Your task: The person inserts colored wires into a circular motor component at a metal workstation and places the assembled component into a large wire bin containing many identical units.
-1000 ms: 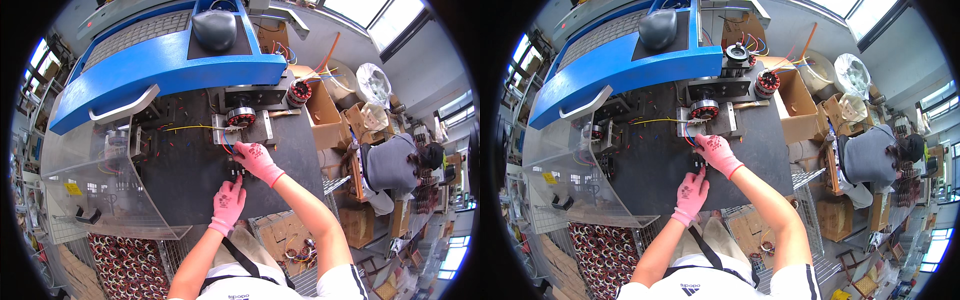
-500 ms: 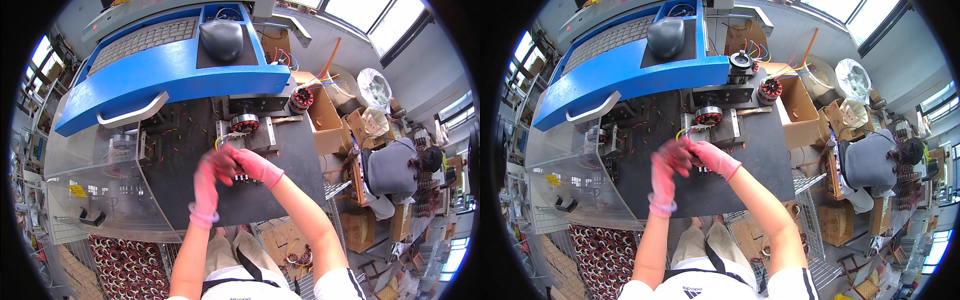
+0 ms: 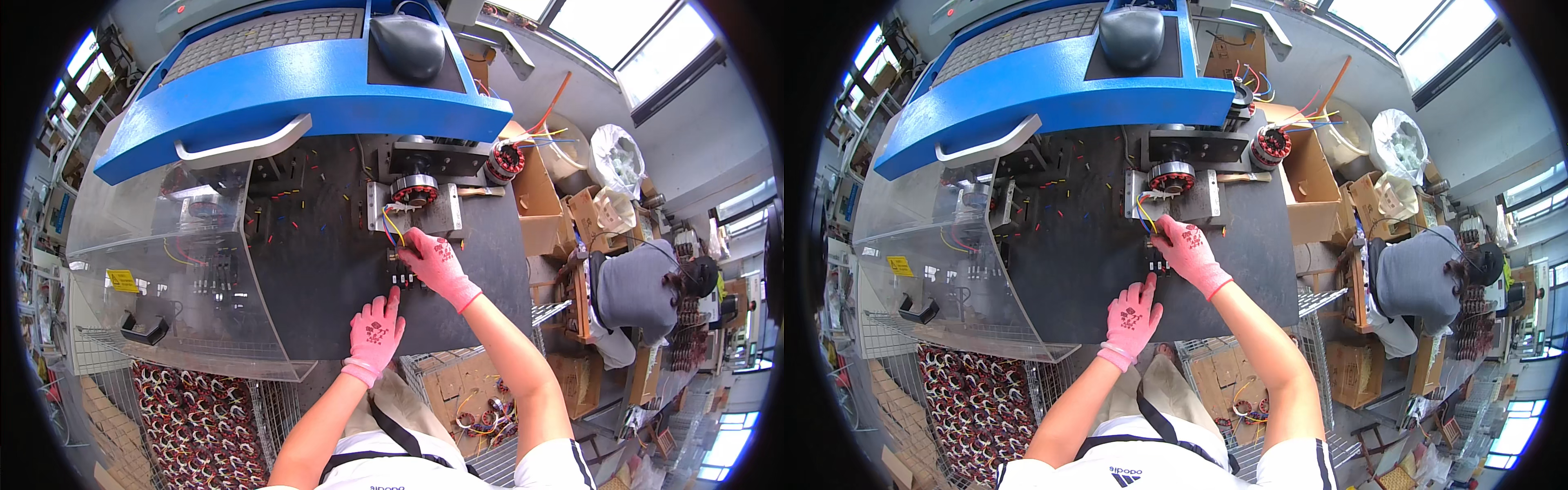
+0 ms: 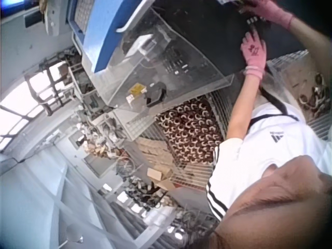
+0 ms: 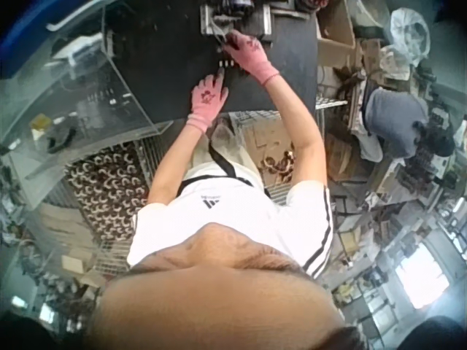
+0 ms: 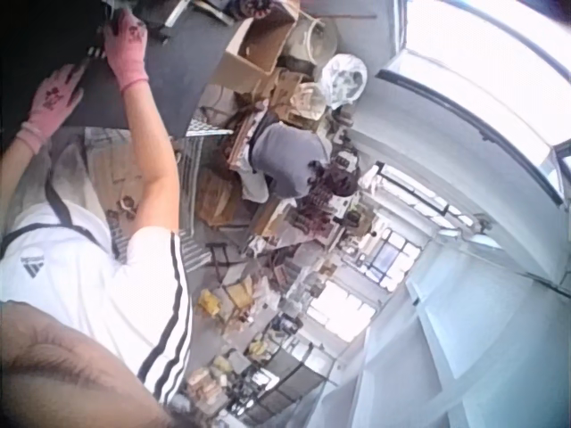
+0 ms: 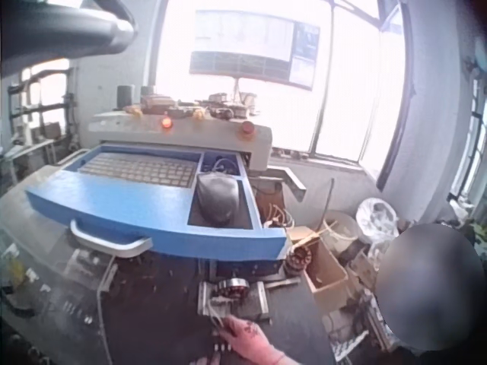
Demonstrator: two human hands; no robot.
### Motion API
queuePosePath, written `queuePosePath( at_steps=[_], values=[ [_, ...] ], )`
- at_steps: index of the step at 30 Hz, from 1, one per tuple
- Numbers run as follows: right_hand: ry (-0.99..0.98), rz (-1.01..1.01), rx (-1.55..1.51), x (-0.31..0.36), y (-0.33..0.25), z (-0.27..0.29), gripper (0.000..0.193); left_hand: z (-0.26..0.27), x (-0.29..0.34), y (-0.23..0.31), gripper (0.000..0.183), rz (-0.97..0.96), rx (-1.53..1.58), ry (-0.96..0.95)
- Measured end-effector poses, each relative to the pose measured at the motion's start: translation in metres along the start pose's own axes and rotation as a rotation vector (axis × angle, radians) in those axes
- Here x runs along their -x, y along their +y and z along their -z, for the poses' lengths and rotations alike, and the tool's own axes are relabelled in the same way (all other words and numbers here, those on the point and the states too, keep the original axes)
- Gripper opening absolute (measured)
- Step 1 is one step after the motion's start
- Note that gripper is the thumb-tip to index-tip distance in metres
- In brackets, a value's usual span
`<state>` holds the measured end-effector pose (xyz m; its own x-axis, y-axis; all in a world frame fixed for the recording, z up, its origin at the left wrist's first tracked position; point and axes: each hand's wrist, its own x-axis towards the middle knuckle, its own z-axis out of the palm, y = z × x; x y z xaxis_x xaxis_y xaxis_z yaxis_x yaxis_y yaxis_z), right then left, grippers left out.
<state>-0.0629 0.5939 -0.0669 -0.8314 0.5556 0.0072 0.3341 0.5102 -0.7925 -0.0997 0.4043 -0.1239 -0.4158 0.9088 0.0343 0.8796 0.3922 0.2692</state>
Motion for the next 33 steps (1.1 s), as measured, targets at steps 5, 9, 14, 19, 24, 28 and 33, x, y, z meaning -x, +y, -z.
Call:
queuePosePath(
  at_steps=[5,9,14,19,24,28,33],
  values=[
    [0.033,0.036,0.075,0.003,0.004,-0.011,0.017,-0.004,0.000,0.000,0.063,-0.012,-0.054,0.023],
    [0.048,0.053,0.153,0.000,0.004,-0.017,0.017,0.000,-0.001,0.001,0.060,-0.006,0.077,0.027],
    [0.069,-0.079,0.075,-0.008,-0.005,0.000,0.019,0.022,0.016,-0.006,0.055,-0.006,0.566,0.153],
    [0.257,-0.045,0.187,-0.056,0.017,0.065,0.047,0.034,0.052,-0.002,0.055,-0.007,0.689,-0.002],
    [0.077,-0.036,0.119,-0.076,0.041,0.065,0.060,0.045,0.064,0.001,0.055,0.008,0.746,-0.085],
    [0.072,-0.015,0.155,-0.077,0.037,0.063,0.062,0.042,0.068,-0.005,0.055,0.005,0.744,-0.072],
    [0.107,0.033,0.213,-0.070,0.038,0.067,0.065,0.047,0.071,0.000,0.054,0.045,0.778,-0.128]
  ],
)
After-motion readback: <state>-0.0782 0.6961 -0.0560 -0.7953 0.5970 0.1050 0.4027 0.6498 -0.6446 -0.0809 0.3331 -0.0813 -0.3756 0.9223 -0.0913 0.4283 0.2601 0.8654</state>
